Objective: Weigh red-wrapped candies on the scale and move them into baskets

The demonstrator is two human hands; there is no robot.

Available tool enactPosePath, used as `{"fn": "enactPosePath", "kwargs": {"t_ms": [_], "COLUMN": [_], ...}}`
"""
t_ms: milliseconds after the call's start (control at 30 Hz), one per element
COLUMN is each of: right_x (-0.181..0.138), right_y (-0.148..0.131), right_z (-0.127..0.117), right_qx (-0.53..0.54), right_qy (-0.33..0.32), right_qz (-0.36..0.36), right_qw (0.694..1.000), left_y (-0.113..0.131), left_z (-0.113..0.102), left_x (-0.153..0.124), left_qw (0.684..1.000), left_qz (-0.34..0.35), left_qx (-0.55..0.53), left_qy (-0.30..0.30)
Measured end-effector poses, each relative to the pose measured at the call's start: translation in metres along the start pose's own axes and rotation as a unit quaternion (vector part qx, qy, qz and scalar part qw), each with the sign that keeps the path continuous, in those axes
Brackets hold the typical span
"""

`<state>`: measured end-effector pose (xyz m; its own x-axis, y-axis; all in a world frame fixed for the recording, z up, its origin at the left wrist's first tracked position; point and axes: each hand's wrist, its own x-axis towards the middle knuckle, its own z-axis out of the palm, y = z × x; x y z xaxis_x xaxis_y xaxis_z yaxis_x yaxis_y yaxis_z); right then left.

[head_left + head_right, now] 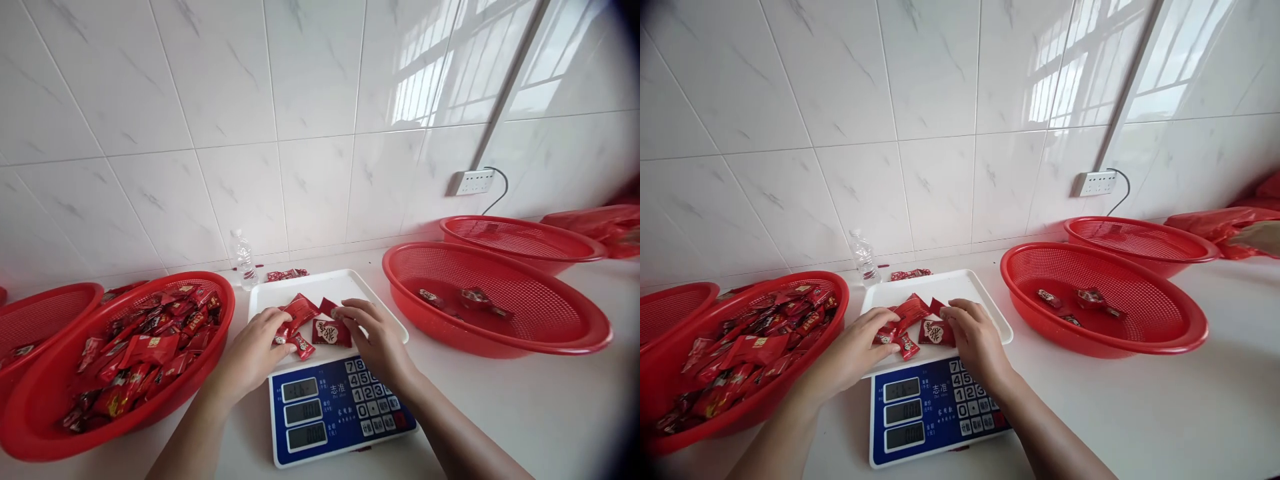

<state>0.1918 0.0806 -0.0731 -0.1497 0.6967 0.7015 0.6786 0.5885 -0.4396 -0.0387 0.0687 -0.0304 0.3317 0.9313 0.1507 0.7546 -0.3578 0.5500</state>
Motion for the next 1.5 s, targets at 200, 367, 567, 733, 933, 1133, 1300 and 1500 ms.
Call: {"fn": "enactPosePath", "kwargs": {"t_ms": [200, 367, 567, 733, 933, 1133, 1300, 1500], "right_x": [0.001, 0.001, -0.002, -0.003, -0.002, -0.003, 0.005, 0.032], "right_y": [-0.008, -0.013, -0.014, -0.013, -0.013, -0.015, -0.019, -0.036], "right_z": [0.001, 0.0, -0.002, -0.003, -0.003, -0.003, -0.01, -0.024], "right_qx": [-0.035, -0.055, -0.028, -0.012, -0.002, -0.015, -0.072, -0.099], "right_qy": [-0.074, -0.139, -0.165, -0.171, -0.175, -0.184, -0.213, -0.308], "right_qz": [-0.032, -0.028, -0.03, -0.005, -0.01, -0.022, -0.009, -0.032], "right_qw": [0.996, 0.988, 0.985, 0.985, 0.985, 0.983, 0.974, 0.946], "left_y": [-0.007, -0.006, 0.001, 0.001, -0.001, 0.005, -0.001, -0.001], "left_z": [0.006, 0.009, 0.011, 0.008, 0.009, 0.009, 0.012, 0.011], "left_x": [0.002, 0.001, 0.003, 0.003, 0.001, 0.0, 0.004, 0.003], "left_qw": [0.999, 0.998, 0.999, 1.0, 0.998, 0.998, 0.997, 1.0], "left_qz": [0.007, 0.012, 0.025, 0.01, 0.017, 0.036, 0.033, 0.001], "left_qx": [0.032, 0.019, -0.021, -0.001, 0.057, 0.056, 0.066, 0.01], "left_qy": [0.011, -0.052, -0.031, -0.012, -0.015, -0.016, 0.029, 0.013]}}
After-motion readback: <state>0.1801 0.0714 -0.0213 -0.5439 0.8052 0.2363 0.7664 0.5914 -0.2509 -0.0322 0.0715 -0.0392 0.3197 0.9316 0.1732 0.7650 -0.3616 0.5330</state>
